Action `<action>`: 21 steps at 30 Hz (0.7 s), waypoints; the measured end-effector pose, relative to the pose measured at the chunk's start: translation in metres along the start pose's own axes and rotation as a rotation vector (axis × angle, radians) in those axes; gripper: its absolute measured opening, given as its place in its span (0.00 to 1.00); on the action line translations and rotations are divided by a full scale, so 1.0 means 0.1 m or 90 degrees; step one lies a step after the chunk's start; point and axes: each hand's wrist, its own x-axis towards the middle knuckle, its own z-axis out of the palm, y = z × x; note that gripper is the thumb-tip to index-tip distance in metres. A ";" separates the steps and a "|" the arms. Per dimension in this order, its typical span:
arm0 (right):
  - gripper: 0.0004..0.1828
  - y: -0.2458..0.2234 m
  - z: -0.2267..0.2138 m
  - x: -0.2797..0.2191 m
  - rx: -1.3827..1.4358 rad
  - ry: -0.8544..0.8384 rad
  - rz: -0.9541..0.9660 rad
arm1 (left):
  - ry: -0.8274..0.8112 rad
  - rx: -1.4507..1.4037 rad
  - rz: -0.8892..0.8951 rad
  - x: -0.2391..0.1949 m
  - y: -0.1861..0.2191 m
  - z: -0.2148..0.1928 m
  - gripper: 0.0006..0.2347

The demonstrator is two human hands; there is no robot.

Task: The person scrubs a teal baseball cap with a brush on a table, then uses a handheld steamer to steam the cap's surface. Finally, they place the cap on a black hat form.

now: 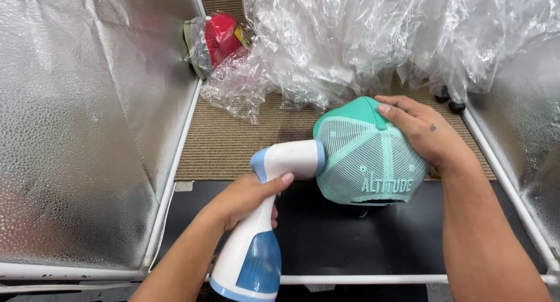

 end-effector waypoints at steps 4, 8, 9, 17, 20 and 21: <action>0.33 0.02 -0.01 0.01 0.000 0.001 -0.013 | -0.002 -0.005 0.015 0.01 -0.11 -0.01 0.24; 0.33 0.01 -0.01 -0.02 0.006 -0.005 0.004 | -0.033 0.022 -0.030 -0.03 -0.12 -0.04 0.24; 0.34 0.01 -0.01 0.00 -0.007 -0.012 -0.009 | -0.032 0.010 -0.027 -0.03 -0.11 -0.04 0.25; 0.32 -0.05 -0.01 -0.03 -0.003 -0.001 0.022 | -0.026 0.014 0.034 0.34 0.24 -0.15 0.31; 0.32 -0.04 -0.01 -0.01 -0.011 -0.001 0.023 | -0.031 0.010 0.012 0.29 0.16 -0.15 0.29; 0.33 -0.02 -0.01 0.00 -0.018 -0.001 0.019 | -0.035 0.005 -0.002 0.28 0.10 -0.15 0.27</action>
